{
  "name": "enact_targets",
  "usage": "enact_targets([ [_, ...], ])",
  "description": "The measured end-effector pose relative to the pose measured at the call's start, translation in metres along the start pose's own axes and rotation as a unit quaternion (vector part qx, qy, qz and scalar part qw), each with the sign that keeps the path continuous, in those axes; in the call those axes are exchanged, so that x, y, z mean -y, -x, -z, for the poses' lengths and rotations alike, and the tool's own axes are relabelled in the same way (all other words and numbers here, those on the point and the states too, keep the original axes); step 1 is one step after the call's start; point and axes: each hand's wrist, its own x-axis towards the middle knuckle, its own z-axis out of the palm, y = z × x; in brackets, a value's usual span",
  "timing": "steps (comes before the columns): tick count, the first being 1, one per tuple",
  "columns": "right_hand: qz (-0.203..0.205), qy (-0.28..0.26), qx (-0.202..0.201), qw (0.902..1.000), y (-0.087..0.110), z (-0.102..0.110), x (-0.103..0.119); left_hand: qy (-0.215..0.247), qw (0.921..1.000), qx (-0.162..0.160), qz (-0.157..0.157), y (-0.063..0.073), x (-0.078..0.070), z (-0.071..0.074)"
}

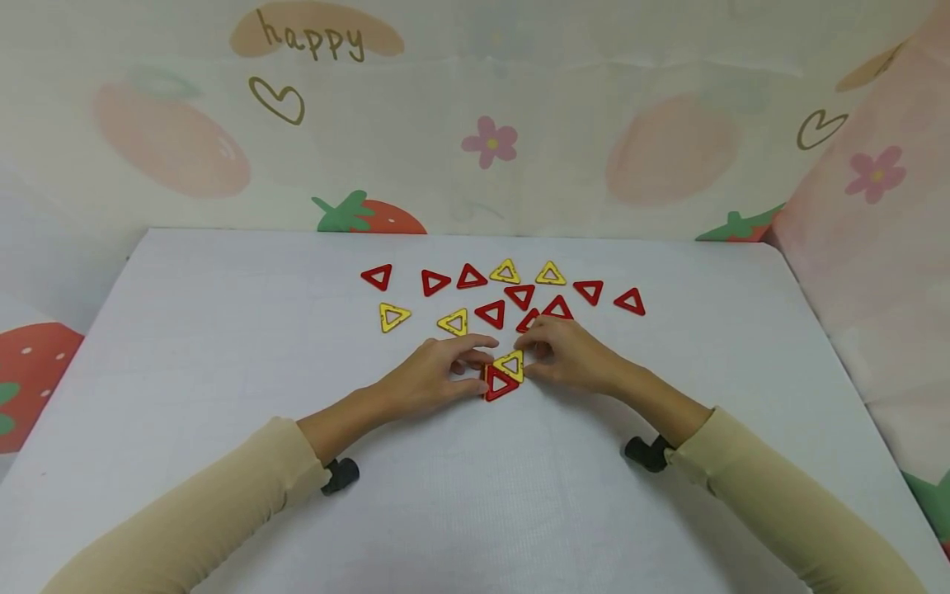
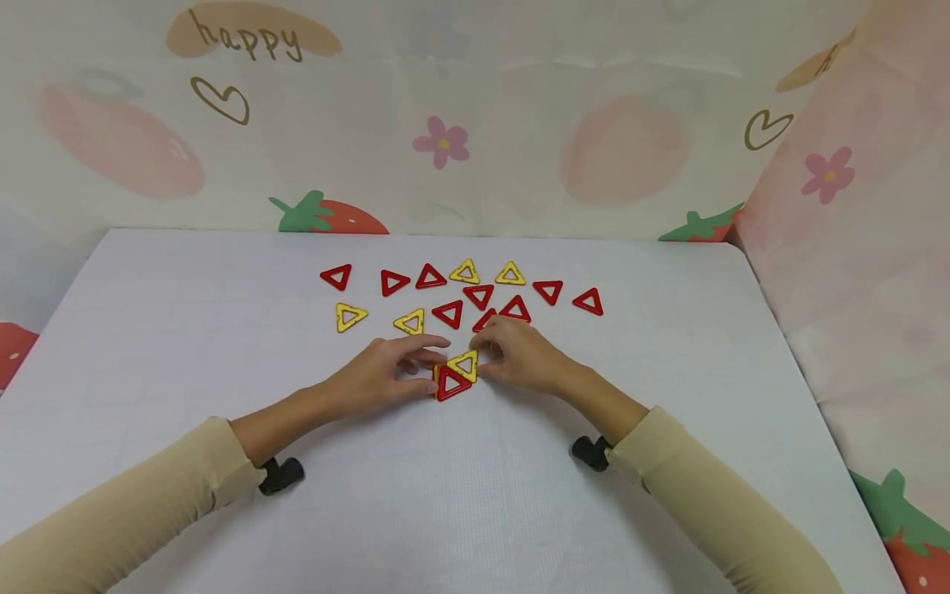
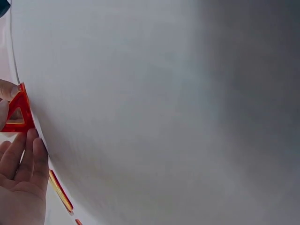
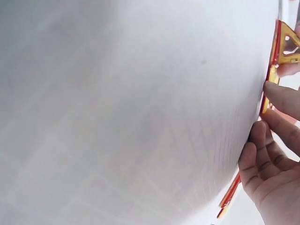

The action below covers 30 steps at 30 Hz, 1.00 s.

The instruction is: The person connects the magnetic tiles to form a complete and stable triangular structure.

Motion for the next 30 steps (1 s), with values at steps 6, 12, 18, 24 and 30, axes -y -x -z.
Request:
enact_targets([
  [6, -0.007, -0.005, -0.002, 1.0000, -0.0012, -0.0019, -0.0004, -0.002, 1.0000, 0.001, 0.002, -0.0004, 0.0007, 0.0000],
  [12, -0.009, -0.004, -0.008, 0.9999, -0.0005, -0.0025, 0.0001, -0.002, 1.0000, 0.000, 0.001, -0.0008, 0.0022, -0.0007],
  [18, -0.002, -0.003, -0.010, 0.9999, -0.0007, -0.0026, -0.0007, 0.002, 1.0000, 0.001, -0.001, -0.0005, 0.0023, -0.0005],
  [24, 0.010, -0.016, -0.009, 0.9998, -0.0001, -0.0020, -0.0020, 0.004, 1.0000, 0.001, 0.000, 0.0001, 0.0012, -0.0001],
  [30, 0.003, -0.050, 0.001, 0.9987, 0.0010, -0.0006, -0.0001, 0.001, 1.0000, 0.001, -0.002, 0.0004, 0.0017, -0.0009],
])
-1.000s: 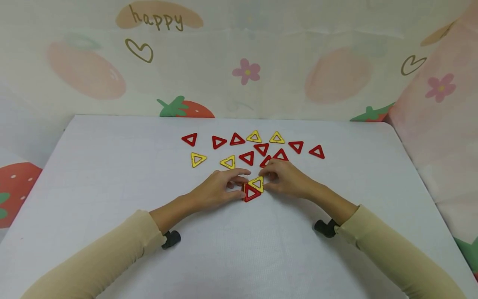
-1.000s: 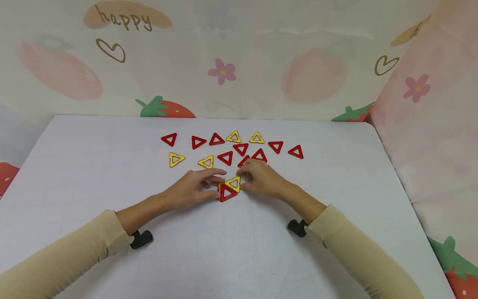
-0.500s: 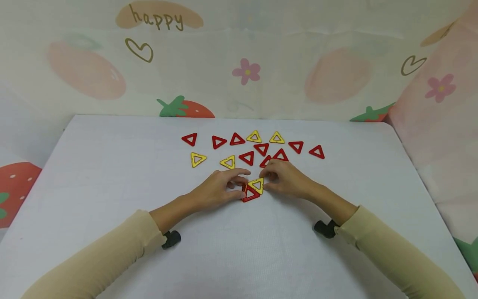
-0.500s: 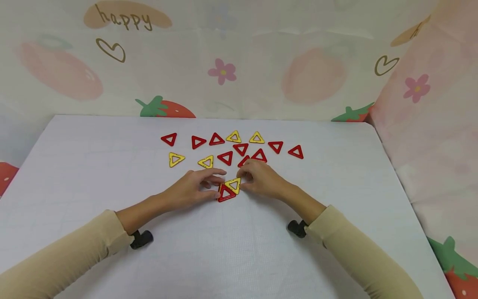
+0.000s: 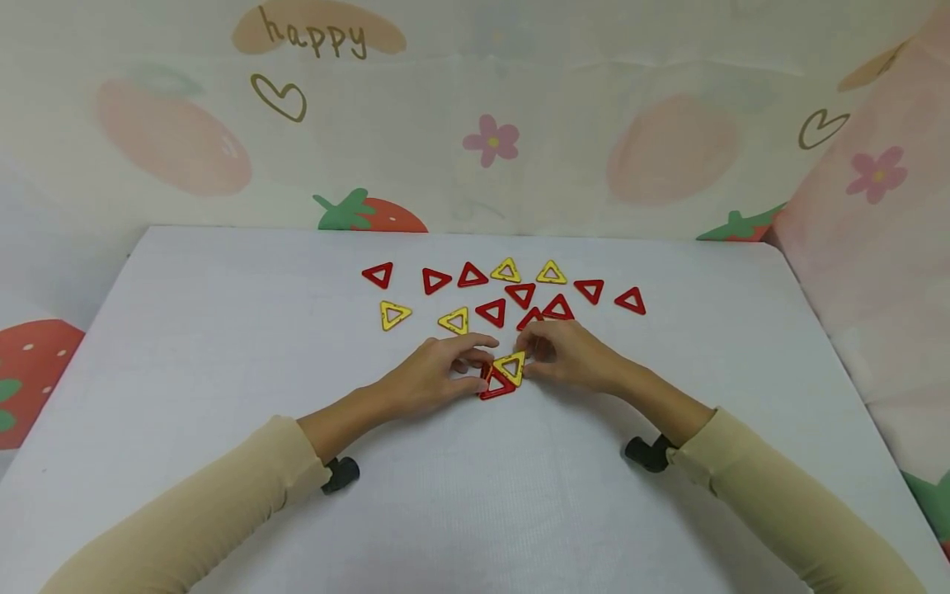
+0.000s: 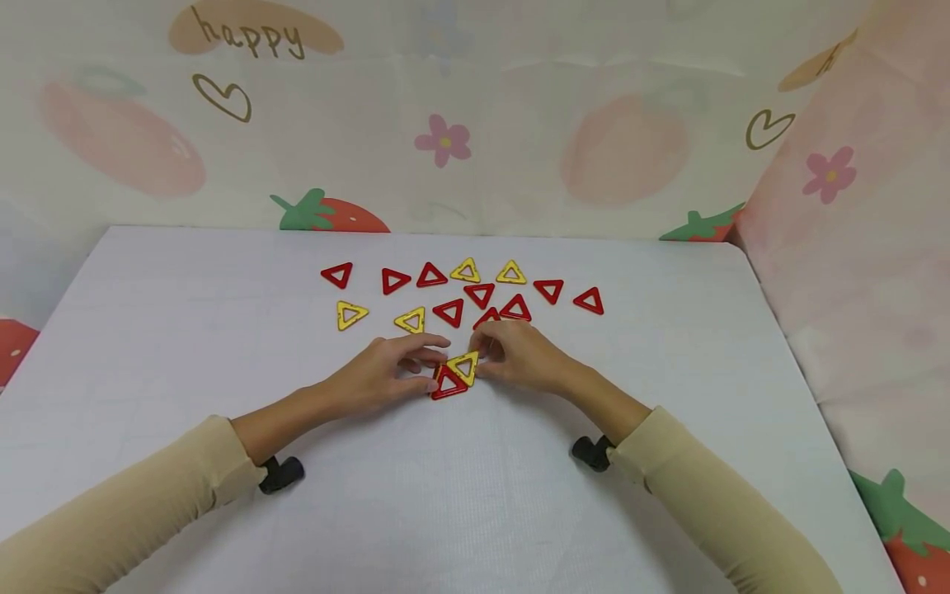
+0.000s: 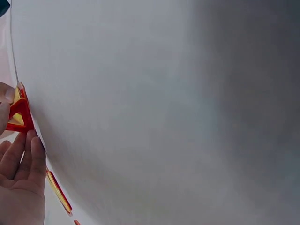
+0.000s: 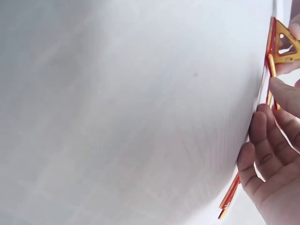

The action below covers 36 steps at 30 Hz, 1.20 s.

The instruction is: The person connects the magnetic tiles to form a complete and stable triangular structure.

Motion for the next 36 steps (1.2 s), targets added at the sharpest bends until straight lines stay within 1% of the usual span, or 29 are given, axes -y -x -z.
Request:
enact_targets([
  [9, 0.017, -0.060, 0.009, 0.9980, 0.000, -0.001, 0.004, 0.003, 1.0000, -0.002, -0.005, -0.001, 0.003, -0.001],
  [16, 0.020, -0.085, 0.023, 0.9959, -0.001, -0.005, 0.011, 0.012, 0.9999, -0.003, -0.008, 0.001, 0.003, -0.001],
  [20, 0.030, -0.100, 0.033, 0.9939, -0.002, -0.008, 0.014, 0.014, 0.9998, -0.006, -0.014, 0.000, 0.003, -0.001],
  [29, 0.034, -0.103, 0.046, 0.9931, -0.003, -0.009, 0.013, 0.009, 0.9996, -0.014, -0.022, -0.001, 0.004, -0.001],
  [36, 0.044, -0.098, 0.047, 0.9931, -0.003, -0.010, 0.013, 0.015, 0.9995, -0.019, -0.018, -0.002, 0.004, -0.002],
])
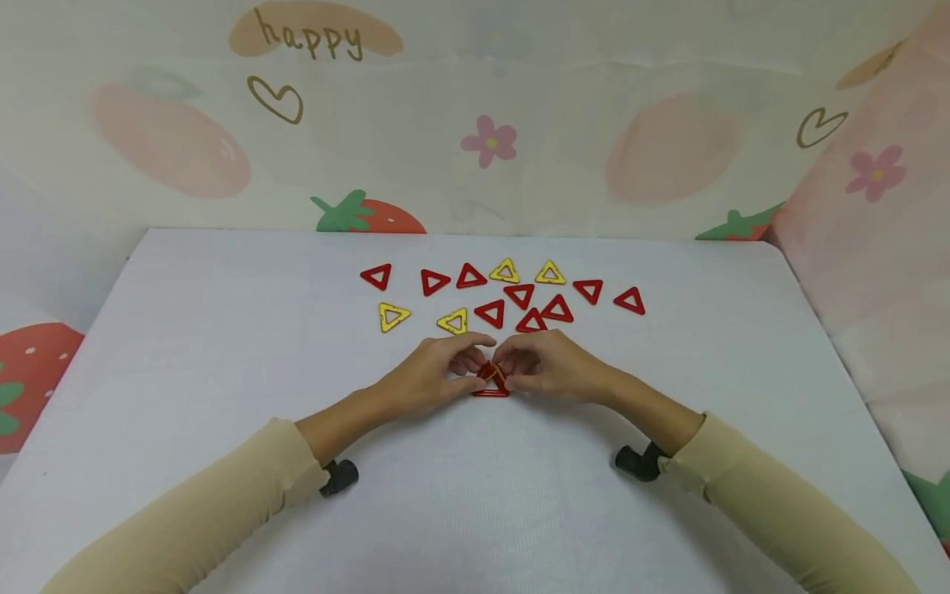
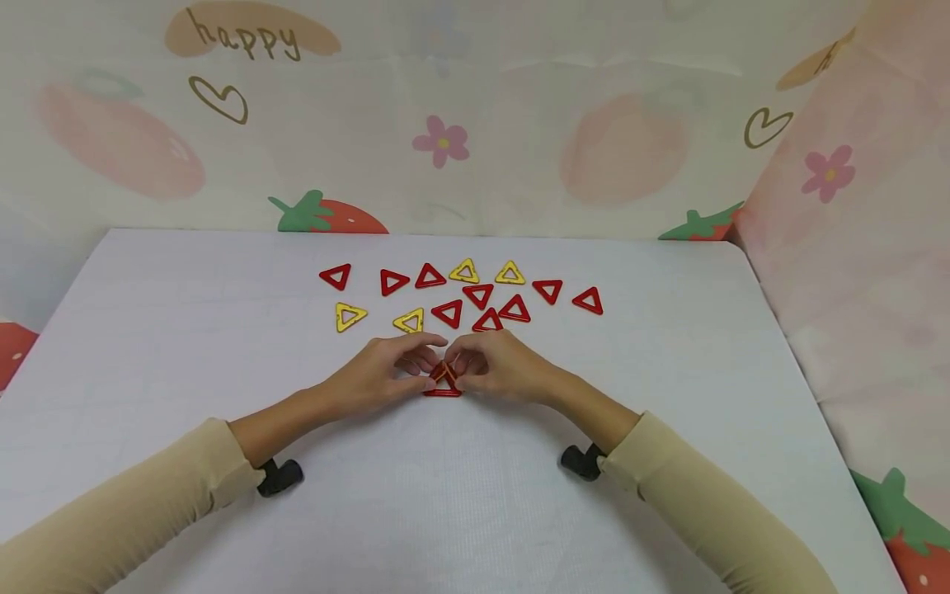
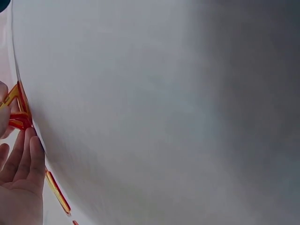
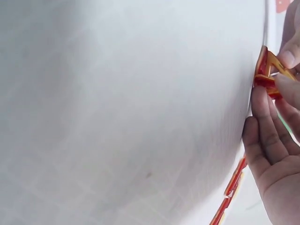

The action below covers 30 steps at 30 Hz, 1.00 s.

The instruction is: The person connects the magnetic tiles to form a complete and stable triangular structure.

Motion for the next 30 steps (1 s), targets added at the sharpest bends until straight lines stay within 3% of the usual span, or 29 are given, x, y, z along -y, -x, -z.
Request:
enact_targets([
  [21, 0.008, 0.035, -0.003, 0.9994, -0.0013, -0.0023, 0.0026, 0.024, 0.9996, -0.006, 0.010, 0.0029, -0.0030, 0.0018],
  [30, 0.002, 0.033, 0.018, 0.9993, -0.0012, 0.0020, 0.0030, 0.023, 0.9996, 0.001, 0.014, 0.0026, -0.0024, 0.0032],
])
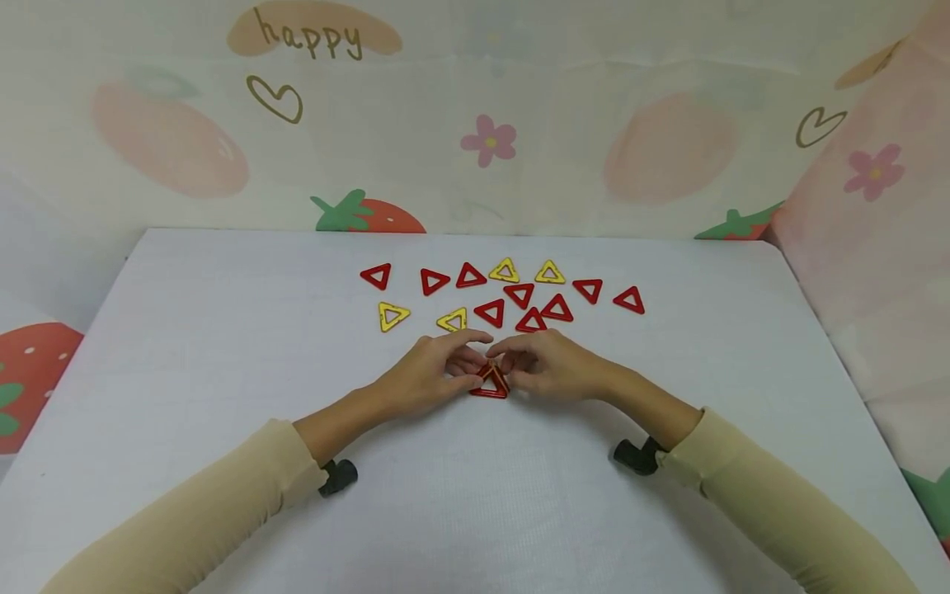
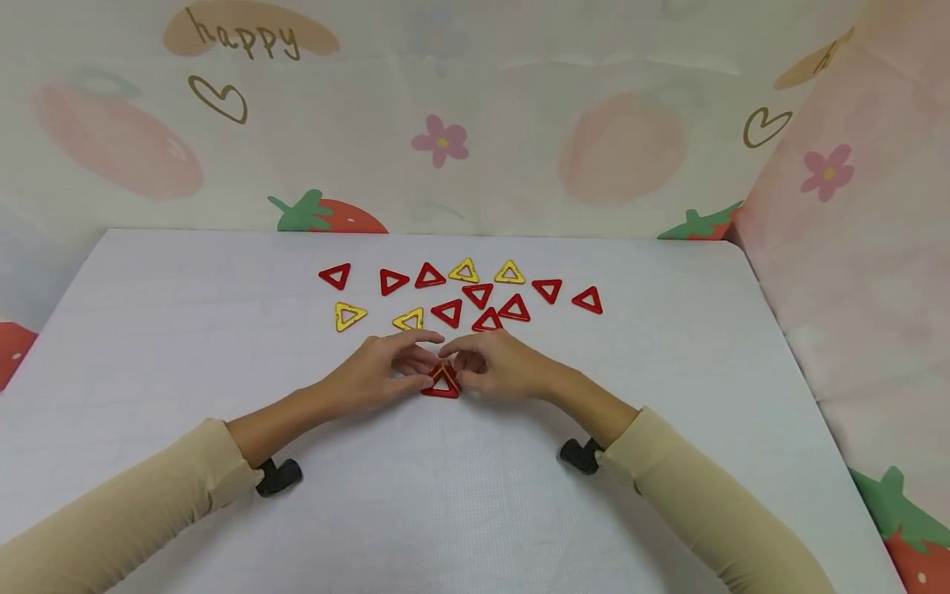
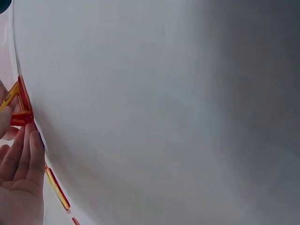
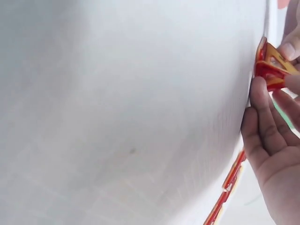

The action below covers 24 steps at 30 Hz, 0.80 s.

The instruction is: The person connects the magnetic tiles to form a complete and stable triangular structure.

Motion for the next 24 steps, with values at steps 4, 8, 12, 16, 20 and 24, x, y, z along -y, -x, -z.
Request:
enact_targets([
  [4, 0.007, 0.010, -0.004, 0.9999, -0.0002, 0.0003, -0.0024, -0.003, 1.0000, 0.001, 0.001, -0.0003, 0.0003, 0.0000],
  [8, 0.009, 0.018, -0.009, 0.9998, -0.0008, -0.0011, -0.0028, -0.007, 1.0000, -0.005, 0.000, -0.0001, 0.0003, 0.0000],
  [12, 0.005, 0.029, -0.013, 0.9995, -0.0020, -0.0027, -0.0030, -0.017, 0.9998, -0.013, 0.003, -0.0001, 0.0015, -0.0002],
  [16, 0.007, 0.049, -0.018, 0.9986, -0.0025, -0.0044, -0.0043, -0.036, 0.9991, -0.019, 0.011, -0.0003, 0.0014, -0.0001],
  [20, 0.009, 0.072, -0.020, 0.9972, -0.0027, -0.0058, -0.0045, -0.043, 0.9987, -0.021, 0.018, 0.0003, 0.0005, 0.0006],
  [24, 0.004, 0.090, -0.021, 0.9957, -0.0020, -0.0065, -0.0026, -0.041, 0.9988, -0.020, 0.016, 0.0015, 0.0000, 0.0007],
])
